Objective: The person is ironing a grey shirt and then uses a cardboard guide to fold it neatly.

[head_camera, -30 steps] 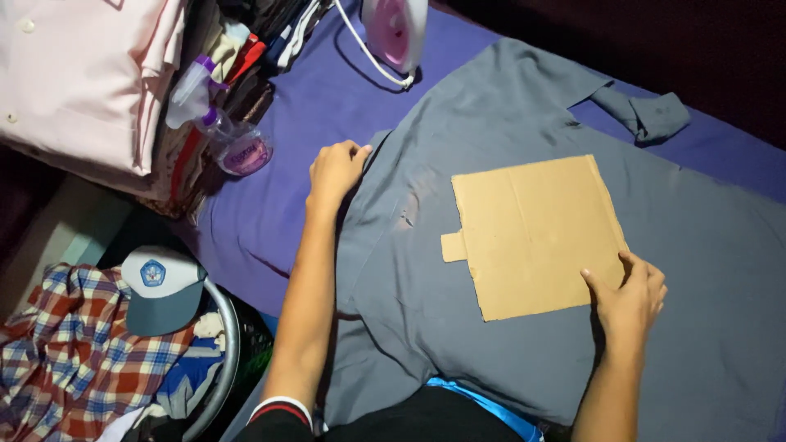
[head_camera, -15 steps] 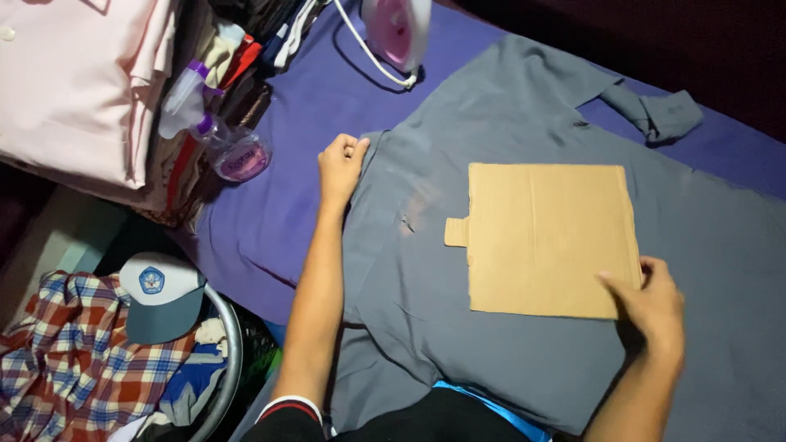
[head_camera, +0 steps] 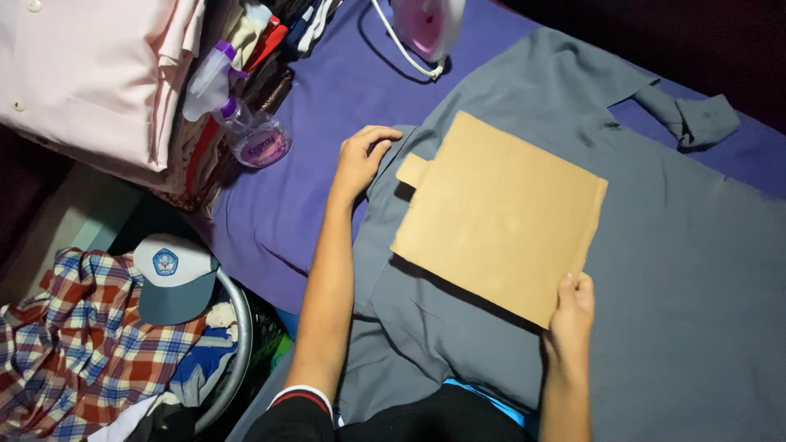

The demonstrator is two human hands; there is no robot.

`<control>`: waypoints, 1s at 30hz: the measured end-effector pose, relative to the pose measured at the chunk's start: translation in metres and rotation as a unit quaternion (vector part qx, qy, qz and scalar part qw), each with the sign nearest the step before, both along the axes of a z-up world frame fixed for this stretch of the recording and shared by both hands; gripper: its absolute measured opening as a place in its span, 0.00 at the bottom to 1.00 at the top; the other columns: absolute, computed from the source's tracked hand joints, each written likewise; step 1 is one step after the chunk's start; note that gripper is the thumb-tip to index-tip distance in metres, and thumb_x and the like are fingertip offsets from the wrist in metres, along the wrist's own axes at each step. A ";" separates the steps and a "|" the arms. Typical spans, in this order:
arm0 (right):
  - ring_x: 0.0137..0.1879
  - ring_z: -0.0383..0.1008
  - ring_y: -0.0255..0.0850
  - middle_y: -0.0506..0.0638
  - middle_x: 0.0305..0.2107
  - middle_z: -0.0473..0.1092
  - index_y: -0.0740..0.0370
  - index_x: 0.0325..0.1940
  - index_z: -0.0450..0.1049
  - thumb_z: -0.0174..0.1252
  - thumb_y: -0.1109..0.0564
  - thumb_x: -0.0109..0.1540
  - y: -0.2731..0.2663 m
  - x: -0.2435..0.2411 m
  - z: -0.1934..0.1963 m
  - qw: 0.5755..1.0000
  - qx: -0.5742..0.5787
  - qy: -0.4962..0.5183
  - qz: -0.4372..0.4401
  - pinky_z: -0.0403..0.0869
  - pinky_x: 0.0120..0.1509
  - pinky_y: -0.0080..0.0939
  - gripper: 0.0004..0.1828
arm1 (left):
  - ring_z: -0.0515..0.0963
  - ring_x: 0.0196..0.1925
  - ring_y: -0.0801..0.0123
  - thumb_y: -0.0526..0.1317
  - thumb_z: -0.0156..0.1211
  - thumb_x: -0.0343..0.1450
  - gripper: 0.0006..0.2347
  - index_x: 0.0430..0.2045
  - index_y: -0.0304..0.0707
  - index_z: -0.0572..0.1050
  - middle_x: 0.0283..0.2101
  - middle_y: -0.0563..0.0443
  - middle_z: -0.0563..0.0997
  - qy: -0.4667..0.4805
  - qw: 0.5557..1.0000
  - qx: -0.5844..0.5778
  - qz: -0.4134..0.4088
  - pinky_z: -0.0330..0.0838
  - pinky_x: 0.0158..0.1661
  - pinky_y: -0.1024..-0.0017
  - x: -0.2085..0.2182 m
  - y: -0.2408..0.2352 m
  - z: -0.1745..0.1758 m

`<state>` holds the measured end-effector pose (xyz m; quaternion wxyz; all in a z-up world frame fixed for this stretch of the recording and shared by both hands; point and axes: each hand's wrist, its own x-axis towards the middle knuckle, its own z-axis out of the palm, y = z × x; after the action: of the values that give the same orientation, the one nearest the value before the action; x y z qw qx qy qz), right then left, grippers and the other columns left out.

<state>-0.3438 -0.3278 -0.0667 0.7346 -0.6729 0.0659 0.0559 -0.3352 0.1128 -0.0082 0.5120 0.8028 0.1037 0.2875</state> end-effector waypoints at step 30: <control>0.18 0.64 0.30 0.46 0.18 0.69 0.67 0.56 0.71 0.63 0.58 0.61 0.060 -0.026 0.092 0.962 -0.239 -0.022 0.128 0.62 0.20 0.34 0.21 | 0.81 0.46 0.59 0.37 0.70 0.65 0.15 0.45 0.37 0.79 0.45 0.47 0.81 0.043 0.996 0.081 -0.015 0.74 0.45 0.67 -0.018 -0.001 0.012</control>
<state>-0.3699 -0.2675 0.0256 0.5401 -0.8330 -0.0261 0.1173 -0.3534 0.1118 0.0035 0.4449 0.8546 0.0897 0.2522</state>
